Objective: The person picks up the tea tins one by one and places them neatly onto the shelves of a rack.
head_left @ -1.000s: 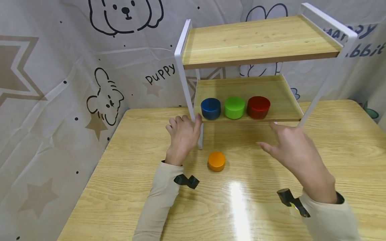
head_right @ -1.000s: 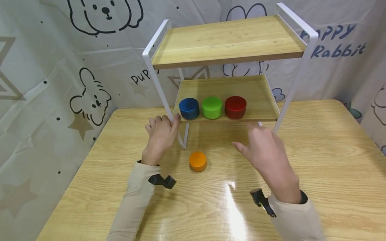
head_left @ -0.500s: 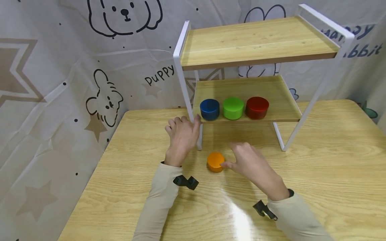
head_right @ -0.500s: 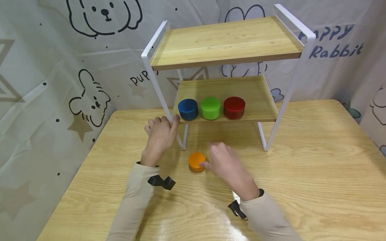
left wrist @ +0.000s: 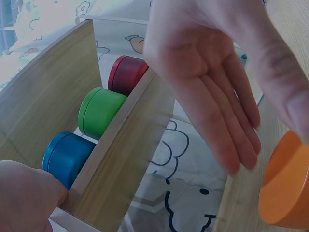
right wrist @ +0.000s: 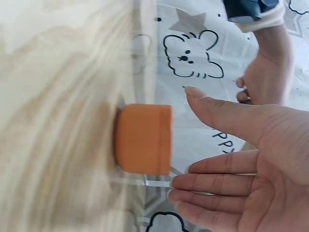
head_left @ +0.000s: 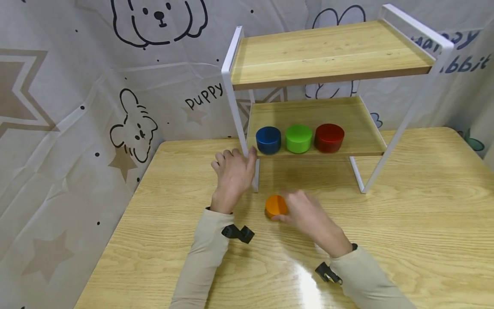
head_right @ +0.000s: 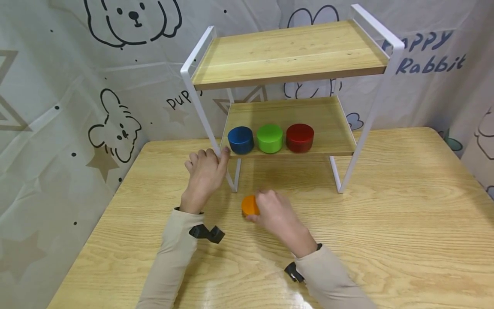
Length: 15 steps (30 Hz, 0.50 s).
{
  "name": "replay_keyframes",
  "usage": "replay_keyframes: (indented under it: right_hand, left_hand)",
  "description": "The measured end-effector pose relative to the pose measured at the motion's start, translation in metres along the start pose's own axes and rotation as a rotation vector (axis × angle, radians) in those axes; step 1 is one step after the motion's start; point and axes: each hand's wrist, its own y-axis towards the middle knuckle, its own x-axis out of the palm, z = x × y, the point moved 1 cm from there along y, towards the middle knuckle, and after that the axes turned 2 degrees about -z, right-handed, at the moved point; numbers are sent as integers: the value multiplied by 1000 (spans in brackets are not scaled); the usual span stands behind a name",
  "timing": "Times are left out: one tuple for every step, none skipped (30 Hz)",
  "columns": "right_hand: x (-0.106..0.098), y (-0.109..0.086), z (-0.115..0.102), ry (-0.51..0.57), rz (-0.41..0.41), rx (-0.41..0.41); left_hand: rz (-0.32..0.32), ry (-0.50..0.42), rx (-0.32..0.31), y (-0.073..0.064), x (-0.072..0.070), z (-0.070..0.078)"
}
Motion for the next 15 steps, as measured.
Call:
replay_keyframes:
  right_hand:
    - [2, 0, 0, -1, 4, -7]
    - [5, 0, 0, 1, 8, -16]
    - [7, 1, 0, -2, 13, -26]
    - [9, 1, 0, -3, 18, -37]
    - [10, 1, 0, -6, 22, -46]
    - [12, 1, 0, -10, 23, -53]
    - [13, 2, 1, -14, 24, -56]
    - [14, 2, 1, -16, 27, -59]
    - [15, 2, 1, -18, 28, -59]
    - [15, 2, 1, -20, 31, -58]
    - [16, 2, 1, -22, 32, -56]
    - [16, 2, 2, -22, 34, -56]
    - [17, 3, 2, -22, 36, -56]
    - [18, 3, 3, -22, 36, -55]
    - [18, 3, 4, -22, 36, -54]
  left_hand:
    - [0, 0, 0, 0, 0, 0]
    - [0, 2, 0, 0, 0, 0]
    - [-1, 2, 0, 0, 0, 0]
    - [0, 3, 0, 0, 0, 0]
    - [0, 4, 1, 0, 0, 0]
    - [0, 6, 1, 0, 0, 0]
    - [0, 7, 2, 0, 0, 0]
    - [1, 8, 3, 0, 0, 1]
    - [0, 9, 4, 0, 0, 1]
    - [0, 10, 6, 0, 0, 1]
    - [-1, 11, 5, 0, 0, 1]
    - [-1, 13, 4, 0, 0, 1]
    - [-2, 14, 2, 0, 0, 1]
    - [-4, 14, 0, 0, 0, 1]
    - [-4, 13, -1, 0, 0, 1]
